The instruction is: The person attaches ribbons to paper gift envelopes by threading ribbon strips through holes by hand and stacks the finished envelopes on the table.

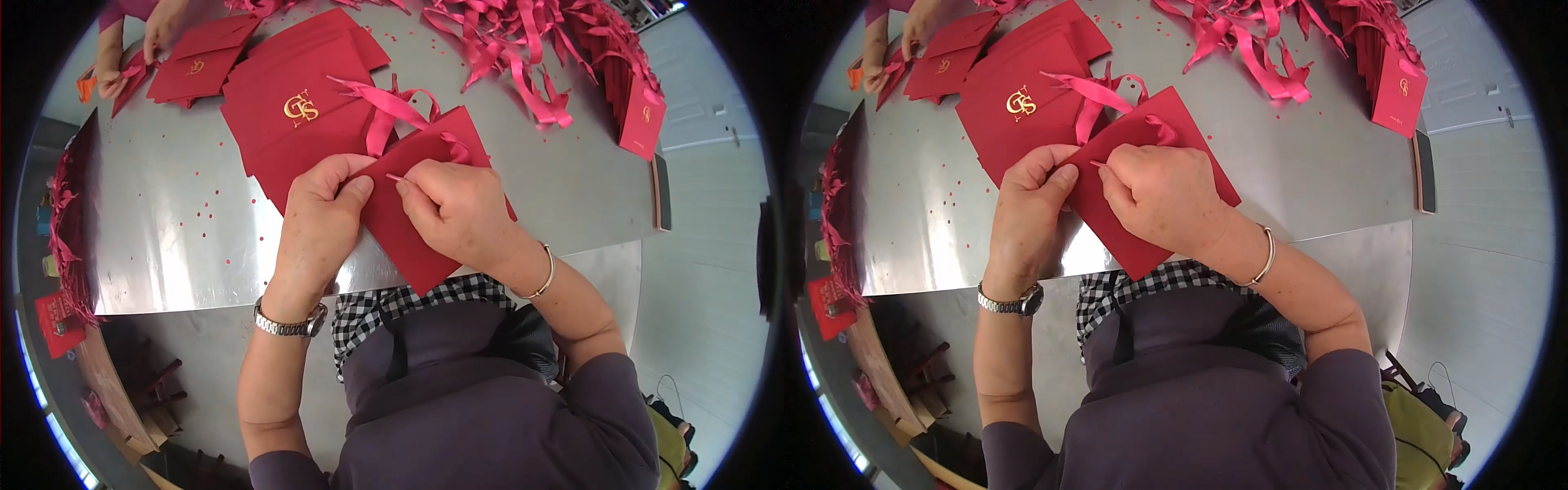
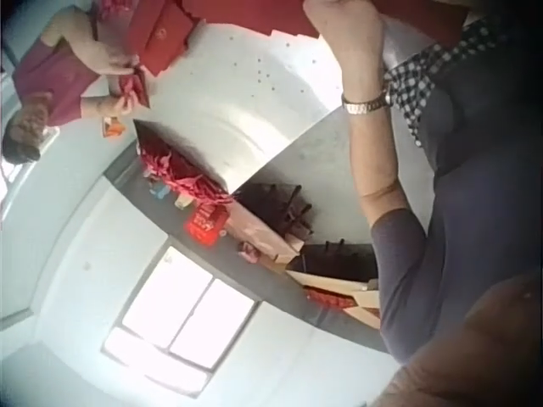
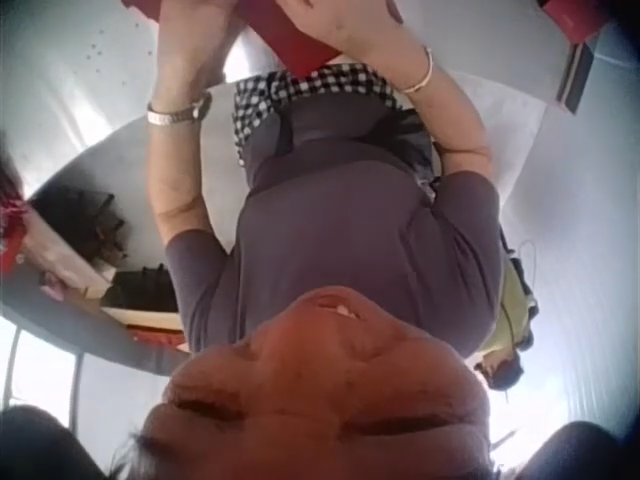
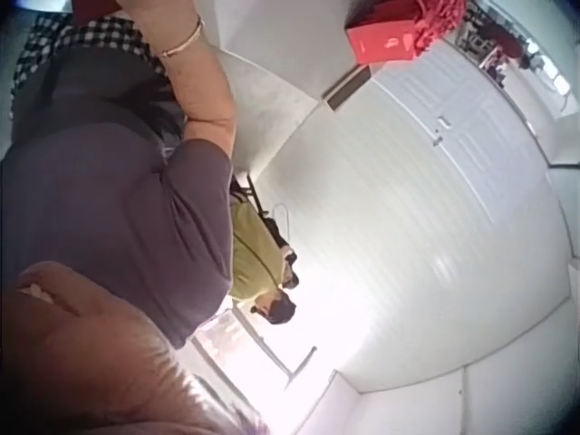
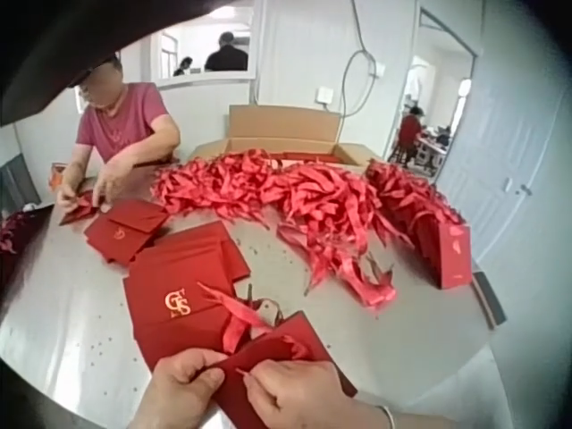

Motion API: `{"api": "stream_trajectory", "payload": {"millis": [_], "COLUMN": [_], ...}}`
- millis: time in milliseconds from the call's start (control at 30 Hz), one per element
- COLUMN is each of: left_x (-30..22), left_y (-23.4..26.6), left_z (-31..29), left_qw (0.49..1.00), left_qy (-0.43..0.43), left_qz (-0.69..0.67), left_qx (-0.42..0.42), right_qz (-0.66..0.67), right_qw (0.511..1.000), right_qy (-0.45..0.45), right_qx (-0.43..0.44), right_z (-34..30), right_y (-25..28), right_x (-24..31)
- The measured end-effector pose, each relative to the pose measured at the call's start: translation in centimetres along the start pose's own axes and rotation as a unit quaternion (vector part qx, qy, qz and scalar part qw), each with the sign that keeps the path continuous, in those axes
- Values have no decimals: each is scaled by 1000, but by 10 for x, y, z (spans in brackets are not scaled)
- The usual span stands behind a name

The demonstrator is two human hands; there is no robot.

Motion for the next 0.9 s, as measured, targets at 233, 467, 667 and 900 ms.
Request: {"api": "stream_trajectory", "payload": {"millis": [233, 467, 667, 900], "left_x": [-2, -9, -1, 12], "left_y": [0, -2, 7, 0], "left_z": [-5, 4, 4, -5], "left_qw": [999, 984, 963, 971], "left_qy": [-32, -99, -203, -168], "left_qz": [24, 144, 176, 168], "left_qx": [3, -14, -37, -17], "right_qz": [45, -128, 1, -197], "right_qw": [998, 990, 996, 958], "right_qy": [-38, 50, -49, 178], "right_qx": [-4, 26, 74, 111], "right_z": [2, 15, 26, 11], "right_y": [-4, 1, -5, -4], "right_x": [-1, 7, 3, 14]}}
Point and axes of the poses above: each hand's wrist, its own z-axis towards the middle knuckle, its own y-axis out of the back of the hand, x = y × z, the point moved 3 cm from there along z, towards the middle knuckle, and after that the axes turned 2 degrees about -z, right-handed, at the moved point
